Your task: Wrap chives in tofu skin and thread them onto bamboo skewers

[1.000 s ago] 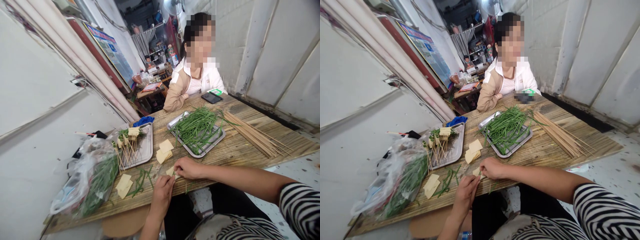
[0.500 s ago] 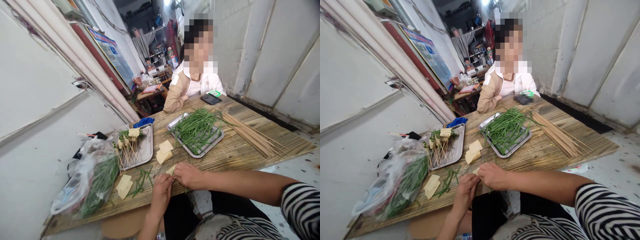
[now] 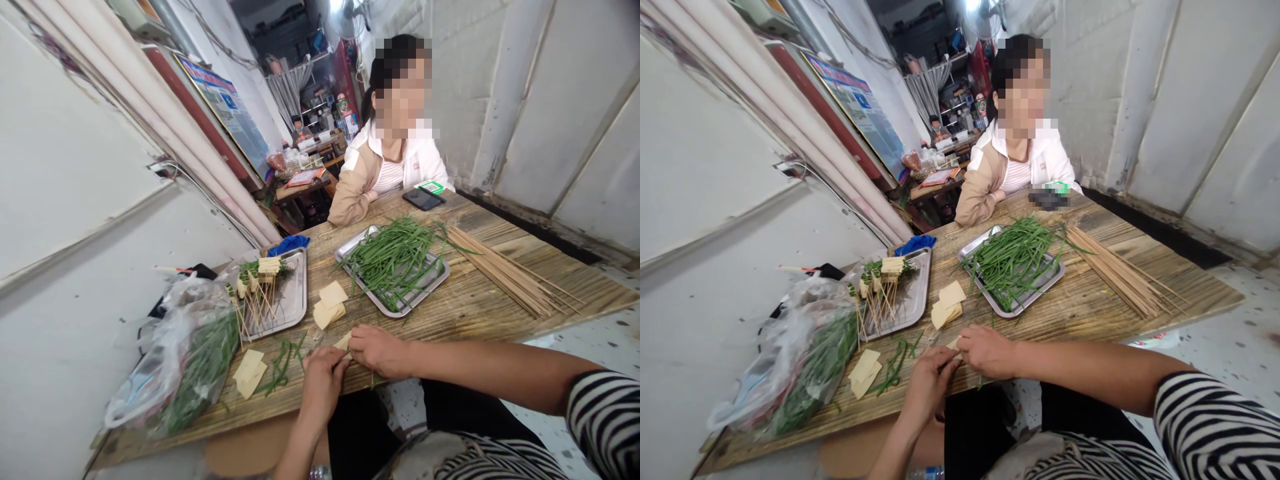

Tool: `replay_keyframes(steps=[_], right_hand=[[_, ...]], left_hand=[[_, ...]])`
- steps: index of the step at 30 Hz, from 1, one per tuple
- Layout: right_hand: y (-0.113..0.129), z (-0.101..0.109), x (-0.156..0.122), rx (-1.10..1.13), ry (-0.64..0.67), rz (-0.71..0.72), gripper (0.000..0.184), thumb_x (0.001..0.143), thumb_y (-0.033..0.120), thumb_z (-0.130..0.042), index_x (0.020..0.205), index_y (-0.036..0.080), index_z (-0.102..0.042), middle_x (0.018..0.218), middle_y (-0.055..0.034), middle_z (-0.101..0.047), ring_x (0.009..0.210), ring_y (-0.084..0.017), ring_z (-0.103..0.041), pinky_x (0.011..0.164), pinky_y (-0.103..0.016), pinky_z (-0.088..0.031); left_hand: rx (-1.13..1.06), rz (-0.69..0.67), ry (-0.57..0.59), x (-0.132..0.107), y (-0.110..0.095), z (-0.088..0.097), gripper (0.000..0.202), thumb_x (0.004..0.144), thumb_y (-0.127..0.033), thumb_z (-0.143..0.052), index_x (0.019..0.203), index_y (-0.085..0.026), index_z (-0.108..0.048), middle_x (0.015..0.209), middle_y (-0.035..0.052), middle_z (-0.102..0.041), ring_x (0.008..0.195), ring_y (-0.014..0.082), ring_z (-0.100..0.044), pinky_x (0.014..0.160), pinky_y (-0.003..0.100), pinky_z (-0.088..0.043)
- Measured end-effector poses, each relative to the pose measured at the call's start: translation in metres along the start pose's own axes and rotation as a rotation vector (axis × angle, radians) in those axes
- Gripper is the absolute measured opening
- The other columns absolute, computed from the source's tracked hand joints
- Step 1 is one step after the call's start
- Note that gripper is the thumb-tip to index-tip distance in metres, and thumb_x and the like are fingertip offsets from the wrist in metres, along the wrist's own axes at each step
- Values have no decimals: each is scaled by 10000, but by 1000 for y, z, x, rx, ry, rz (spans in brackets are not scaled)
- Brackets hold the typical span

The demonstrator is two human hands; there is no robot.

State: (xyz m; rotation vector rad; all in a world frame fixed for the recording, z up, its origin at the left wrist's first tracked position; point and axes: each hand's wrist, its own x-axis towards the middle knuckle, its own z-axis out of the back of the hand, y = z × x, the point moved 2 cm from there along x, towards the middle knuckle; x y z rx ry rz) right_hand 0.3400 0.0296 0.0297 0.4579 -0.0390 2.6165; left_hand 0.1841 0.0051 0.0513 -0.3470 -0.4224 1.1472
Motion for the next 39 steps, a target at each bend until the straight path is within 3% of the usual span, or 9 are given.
replay_keyframes(steps=[12, 16, 21, 27, 32, 36, 39], right_hand=[[-3, -6, 6, 79, -12, 30, 153, 866, 202, -539, 740, 140, -599, 750, -40, -593, 797, -188, -458, 714, -317, -314], [-8, -1, 12, 160, 3, 53, 191, 869, 177, -523, 700, 137, -603, 711, -35, -604, 698, -157, -445, 676, -289, -328], [-10, 6, 16, 185, 5, 82, 187, 850, 167, -542, 683, 130, -617, 688, -42, -607, 698, -158, -452, 633, -269, -331], [-11, 7, 16, 204, 40, 77, 199, 843, 158, -545, 659, 126, -615, 677, -35, -603, 677, -151, -446, 654, -264, -348], [-13, 3, 18, 241, 62, 95, 226, 860, 136, -504, 670, 127, -626, 704, -42, -618, 673, -139, -458, 677, -258, -361], [-16, 1, 18, 261, 51, 59, 207, 842, 136, -532, 670, 117, -646, 700, -42, -612, 685, -139, -481, 677, -260, -370], [-22, 4, 20, 291, 20, -41, 142, 787, 182, -625, 671, 115, -673, 780, -65, -619, 741, -152, -512, 642, -251, -372]], left_hand=[[-67, -28, -109, -11, 15, -11, 208, 869, -252, -518, 916, -269, -720, 845, 11, -712, 802, 165, -627, 749, 310, -452], [83, -56, -261, -15, 16, -14, 223, 867, -221, -515, 1005, -256, -686, 902, 25, -719, 815, 180, -637, 745, 330, -414], [322, -193, -402, -21, 7, -13, 164, 857, -219, -544, 900, -271, -694, 981, 45, -689, 876, 202, -612, 759, 354, -328], [381, -252, -383, -22, 10, -20, 172, 895, -228, -501, 896, -248, -672, 794, 11, -666, 783, 153, -576, 764, 330, -291], [390, -299, -299, -26, 11, -21, 235, 913, -171, -442, 1045, -224, -630, 864, 27, -677, 856, 168, -580, 796, 336, -287], [362, -257, -255, -20, 6, -15, 220, 895, -161, -455, 937, -235, -658, 911, 30, -679, 881, 182, -573, 786, 339, -304], [308, -217, -189, -11, 4, -10, 210, 880, -175, -479, 851, -243, -675, 831, 20, -674, 794, 173, -565, 725, 330, -310]])
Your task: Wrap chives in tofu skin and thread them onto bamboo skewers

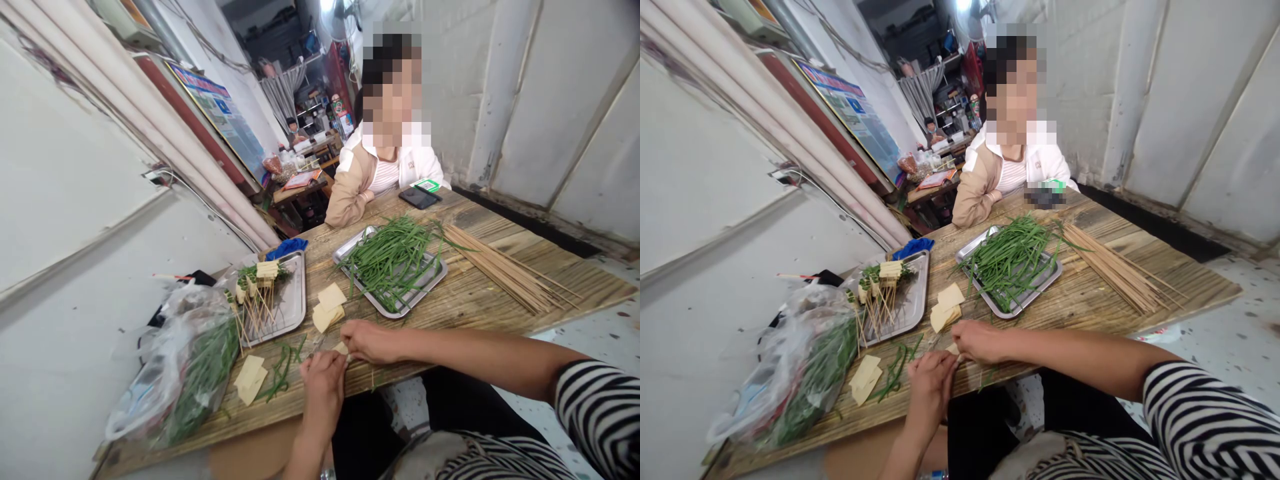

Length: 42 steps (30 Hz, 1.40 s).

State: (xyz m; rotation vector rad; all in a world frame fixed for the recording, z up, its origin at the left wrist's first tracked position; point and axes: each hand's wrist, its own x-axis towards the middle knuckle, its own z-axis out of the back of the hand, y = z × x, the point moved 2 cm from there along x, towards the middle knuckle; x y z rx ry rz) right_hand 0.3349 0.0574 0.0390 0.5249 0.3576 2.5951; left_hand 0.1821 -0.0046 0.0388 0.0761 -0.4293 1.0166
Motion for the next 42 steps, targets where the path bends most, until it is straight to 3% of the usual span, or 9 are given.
replay_keyframes(steps=[6, 13, 17, 21, 25, 29, 34, 39, 42], right_hand=[[-5, 6, 2, 39, 111, -34, 114, 800, 228, -637, 760, 157, -717, 706, -42, -637, 697, -152, -539, 639, -245, -378], [6, 1, -9, -157, 10, -36, 236, 867, 278, -560, 718, 141, -680, 718, -57, -625, 744, -174, -527, 686, -286, -369], [0, 0, -3, -91, 78, -11, 216, 831, 231, -592, 658, 140, -684, 677, -51, -627, 693, -159, -525, 629, -259, -363], [-12, 2, 7, 137, 166, -29, 110, 791, 172, -628, 762, 129, -725, 705, -42, -668, 675, -127, -547, 606, -210, -361], [-20, 1, 11, 261, 202, -102, 95, 763, 166, -648, 778, 123, -732, 697, -24, -673, 632, -101, -541, 583, -186, -351], [-20, -1, 12, 275, 218, -139, 103, 758, 161, -639, 780, 128, -733, 684, -18, -675, 624, -99, -538, 579, -184, -349], [-16, 2, 11, 213, 218, -121, 124, 775, 155, -608, 787, 121, -727, 716, -44, -689, 644, -120, -551, 590, -204, -352], [-10, 5, 10, 96, 236, -101, 132, 810, 160, -588, 823, 124, -715, 777, -62, -694, 691, -140, -564, 611, -224, -363], [-1, 6, 3, -68, 162, -71, 158, 849, 218, -571, 807, 119, -686, 766, -70, -674, 726, -163, -551, 643, -257, -372]], left_hand=[[-95, 43, 94, 10, 5, 5, 235, 867, -218, -495, 725, -226, -682, 737, 21, -656, 719, 173, -550, 667, 308, -343], [-231, 53, 150, 15, 11, 4, 246, 864, -209, -488, 725, -211, -690, 719, 32, -634, 712, 160, -550, 651, 282, -411], [-242, 33, 43, 8, 11, 1, 224, 870, -214, -495, 785, -218, -702, 709, 27, -644, 690, 155, -565, 659, 286, -430], [-110, -48, -88, -6, 10, -2, 230, 880, -187, -493, 1029, -238, -661, 800, 29, -680, 727, 155, -582, 688, 295, -406], [26, -143, -84, -13, 9, -3, 237, 885, -212, -512, 1082, -257, -635, 910, 31, -696, 835, 166, -589, 760, 316, -362], [98, -114, -81, -12, 11, -6, 205, 873, -226, -539, 1030, -292, -654, 910, 11, -698, 885, 184, -579, 797, 342, -317], [87, -88, -125, -12, 10, -10, 185, 879, -213, -520, 958, -269, -678, 948, 26, -695, 929, 198, -573, 822, 360, -311], [52, -37, -67, -10, 8, -13, 206, 902, -209, -468, 929, -244, -670, 884, 28, -690, 876, 174, -565, 811, 356, -333], [22, -19, -44, -7, 7, -13, 215, 897, -191, -462, 894, -253, -667, 845, 17, -685, 846, 174, -565, 795, 355, -332]])
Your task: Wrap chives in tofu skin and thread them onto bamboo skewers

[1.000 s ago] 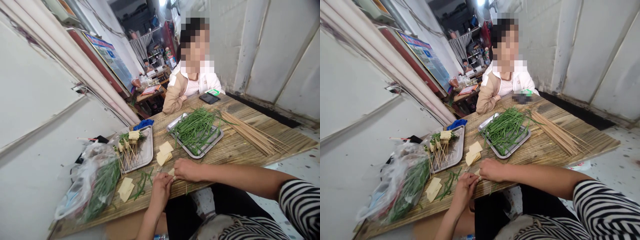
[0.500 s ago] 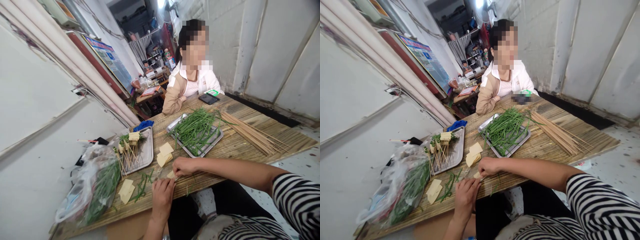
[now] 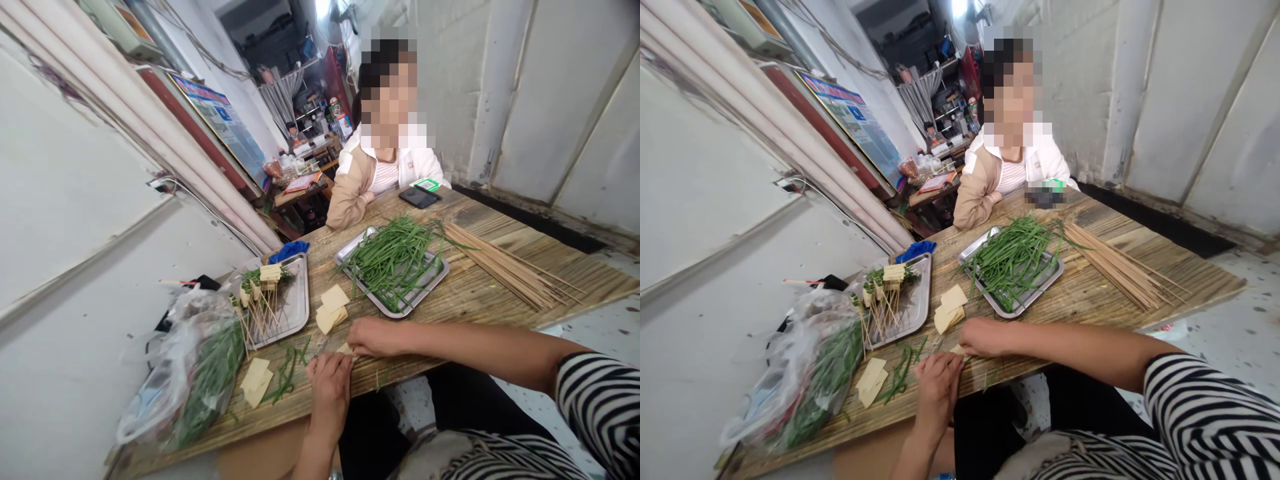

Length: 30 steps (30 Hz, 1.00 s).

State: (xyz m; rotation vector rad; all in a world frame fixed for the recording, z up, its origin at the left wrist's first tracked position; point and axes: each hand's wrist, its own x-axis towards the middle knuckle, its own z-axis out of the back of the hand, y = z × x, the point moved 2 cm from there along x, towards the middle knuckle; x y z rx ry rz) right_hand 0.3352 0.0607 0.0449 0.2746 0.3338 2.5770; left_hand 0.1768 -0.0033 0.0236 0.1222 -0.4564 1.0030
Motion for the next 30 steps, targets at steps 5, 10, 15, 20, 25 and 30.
replay_keyframes(steps=[5, 10, 15, 20, 25, 30], right_hand=[[16, -4, -18, -231, -166, 89, 220, 903, 253, -501, 773, 137, -634, 793, -55, -607, 806, -190, -508, 704, -309, -366], [14, -5, -19, -236, -146, 59, 195, 887, 217, -513, 749, 137, -625, 826, -50, -584, 820, -184, -490, 675, -297, -354], [6, -2, -8, -164, -64, 77, 253, 870, 224, -522, 655, 150, -633, 747, -43, -598, 743, -175, -493, 585, -278, -321], [1, -2, 0, -143, -26, 69, 248, 862, 226, -531, 670, 145, -665, 707, -56, -617, 697, -170, -503, 578, -269, -325], [0, 2, -2, -127, -28, 37, 230, 868, 253, -544, 721, 133, -674, 726, -66, -630, 728, -177, -532, 603, -267, -354], [6, 3, -10, -175, -130, 80, 154, 887, 213, -519, 851, 127, -642, 777, -56, -623, 780, -179, -528, 673, -278, -372]], left_hand=[[-41, 27, 45, 6, -1, 5, 211, 890, -198, -475, 804, -241, -663, 795, 11, -675, 815, 177, -560, 770, 352, -314], [-37, 35, 20, 8, 0, 7, 186, 865, -207, -513, 819, -266, -683, 824, 15, -672, 841, 189, -559, 775, 354, -316], [7, 53, 5, 8, -1, 7, 157, 849, -218, -550, 848, -279, -695, 870, 25, -665, 874, 201, -558, 790, 365, -317], [-29, 35, -16, 12, 0, 8, 168, 857, -209, -539, 838, -257, -699, 774, 15, -662, 767, 175, -565, 731, 333, -319], [-107, 5, -51, 15, 3, 11, 170, 870, -210, -524, 850, -237, -690, 788, 12, -695, 772, 167, -599, 741, 326, -331], [-144, -2, 35, 24, 6, 13, 224, 876, -211, -494, 754, -220, -682, 723, 16, -680, 714, 162, -575, 671, 305, -324]])
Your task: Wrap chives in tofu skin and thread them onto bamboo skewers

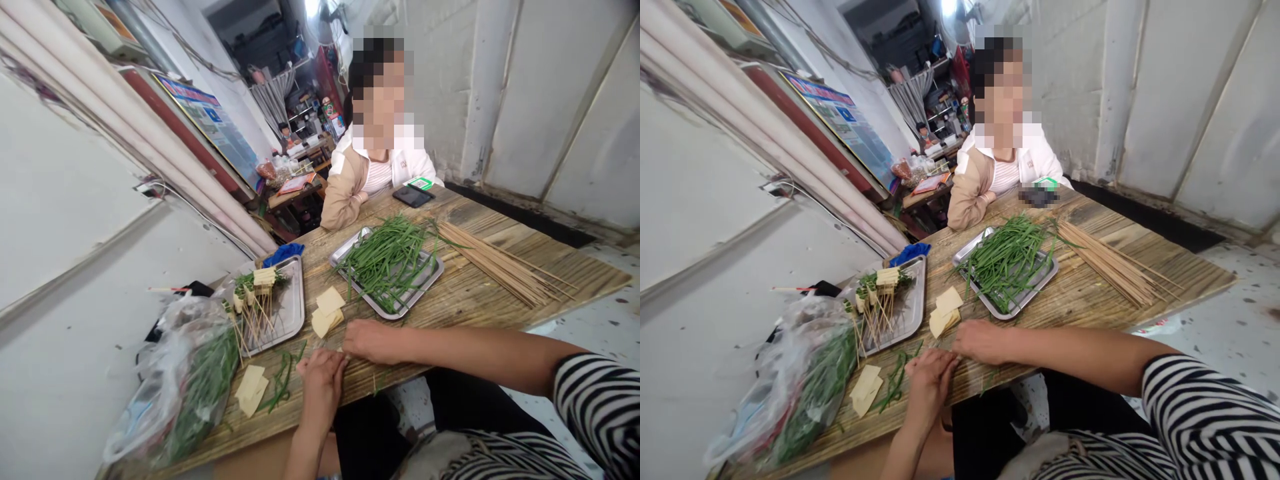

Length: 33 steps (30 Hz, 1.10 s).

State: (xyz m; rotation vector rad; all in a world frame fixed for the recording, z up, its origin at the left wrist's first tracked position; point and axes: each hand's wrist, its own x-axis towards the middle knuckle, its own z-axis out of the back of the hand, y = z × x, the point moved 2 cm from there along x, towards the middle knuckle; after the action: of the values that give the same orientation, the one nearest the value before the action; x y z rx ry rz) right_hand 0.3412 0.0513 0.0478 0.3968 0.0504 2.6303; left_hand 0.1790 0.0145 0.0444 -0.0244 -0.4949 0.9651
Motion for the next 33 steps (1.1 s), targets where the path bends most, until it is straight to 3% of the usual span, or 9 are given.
replay_keyframes(steps=[5, 13, 18, 23, 27, 33], right_hand=[[8, -4, -8, -111, -33, 36, 154, 891, 200, -499, 814, 138, -616, 803, -53, -586, 815, -190, -494, 704, -317, -359], [4, -11, -6, -63, -46, -28, 216, 922, 206, -441, 786, 145, -598, 820, -54, -572, 820, -176, -461, 719, -317, -350], [-3, -9, 0, -42, 36, -4, 154, 863, 208, -533, 744, 154, -613, 838, -59, -582, 861, -197, -462, 692, -315, -348], [-10, -7, 3, -11, 79, -28, 200, 884, 231, -526, 724, 161, -624, 821, -46, -581, 821, -183, -469, 654, -298, -333], [-8, -5, 0, -51, -18, -88, 225, 927, 248, -463, 813, 145, -628, 865, -52, -573, 835, -180, -461, 687, -305, -337], [-6, -7, -3, -96, -25, -23, 218, 928, 231, -441, 833, 136, -613, 867, -67, -563, 849, -191, -443, 722, -327, -338]], left_hand=[[-10, 31, 67, 6, 3, 2, 234, 867, -204, -501, 743, -233, -697, 719, 16, -682, 714, 167, -566, 662, 311, -308], [235, 16, -142, -15, -4, -7, 240, 884, -186, -473, 941, -261, -694, 850, 34, -667, 780, 175, -561, 710, 337, -299], [319, -121, -227, -30, -7, -14, 292, 914, -151, -410, 1091, -208, -635, 1016, 75, -689, 982, 218, -570, 786, 360, -305], [274, -109, -203, -23, -3, -16, 254, 910, -151, -428, 1011, -208, -654, 959, 44, -716, 913, 201, -599, 818, 368, -298], [235, -75, -187, -13, 3, -16, 257, 908, -151, -425, 938, -219, -671, 901, 31, -723, 866, 192, -607, 793, 360, -306], [224, -48, -123, -7, 3, -17, 220, 897, -168, -457, 937, -213, -669, 909, 33, -712, 855, 181, -599, 785, 346, -328]])
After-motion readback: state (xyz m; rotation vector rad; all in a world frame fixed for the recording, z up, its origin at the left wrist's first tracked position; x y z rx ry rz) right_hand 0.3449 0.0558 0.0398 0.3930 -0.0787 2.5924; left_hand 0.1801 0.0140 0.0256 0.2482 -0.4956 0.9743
